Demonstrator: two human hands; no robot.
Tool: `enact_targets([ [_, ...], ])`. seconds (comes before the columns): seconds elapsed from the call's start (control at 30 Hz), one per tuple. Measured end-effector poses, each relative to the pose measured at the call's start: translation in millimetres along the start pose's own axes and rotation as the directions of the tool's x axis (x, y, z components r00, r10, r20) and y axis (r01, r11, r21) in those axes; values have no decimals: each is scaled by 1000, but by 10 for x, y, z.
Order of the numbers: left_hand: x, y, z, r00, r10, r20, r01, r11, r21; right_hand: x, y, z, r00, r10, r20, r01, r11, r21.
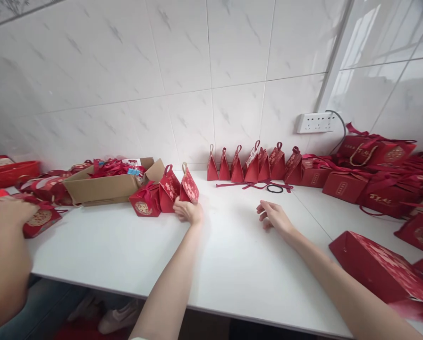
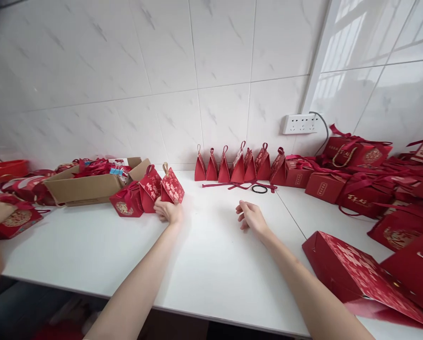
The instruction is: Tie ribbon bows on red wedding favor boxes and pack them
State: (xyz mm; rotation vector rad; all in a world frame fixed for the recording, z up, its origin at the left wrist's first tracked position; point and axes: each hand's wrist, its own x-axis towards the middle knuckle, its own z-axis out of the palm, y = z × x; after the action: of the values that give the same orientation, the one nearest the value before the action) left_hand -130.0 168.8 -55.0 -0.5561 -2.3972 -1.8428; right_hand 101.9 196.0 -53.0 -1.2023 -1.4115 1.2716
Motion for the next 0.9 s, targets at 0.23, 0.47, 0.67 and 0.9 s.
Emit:
enact_targets([
  [0.23,-120,120,-77,884,467,-13,-463,873,-153,-791,-360,-87,902,-432,-24,393,841,-373],
  [0.47,-280,41,121,590,777,218,-667,622,-411,-1717,78,-833,471,-807,-358,46,427,-903],
  [0.67,-239,34,205,547,781,301,-627,621,-471,-1729,433,-1193,633,-607,-481,-79,567,-820],
  [0.9,-365,83,140,443,644,624,-445,762,-471,-1877,211,-934,593,-478,-649,3,806,-591],
])
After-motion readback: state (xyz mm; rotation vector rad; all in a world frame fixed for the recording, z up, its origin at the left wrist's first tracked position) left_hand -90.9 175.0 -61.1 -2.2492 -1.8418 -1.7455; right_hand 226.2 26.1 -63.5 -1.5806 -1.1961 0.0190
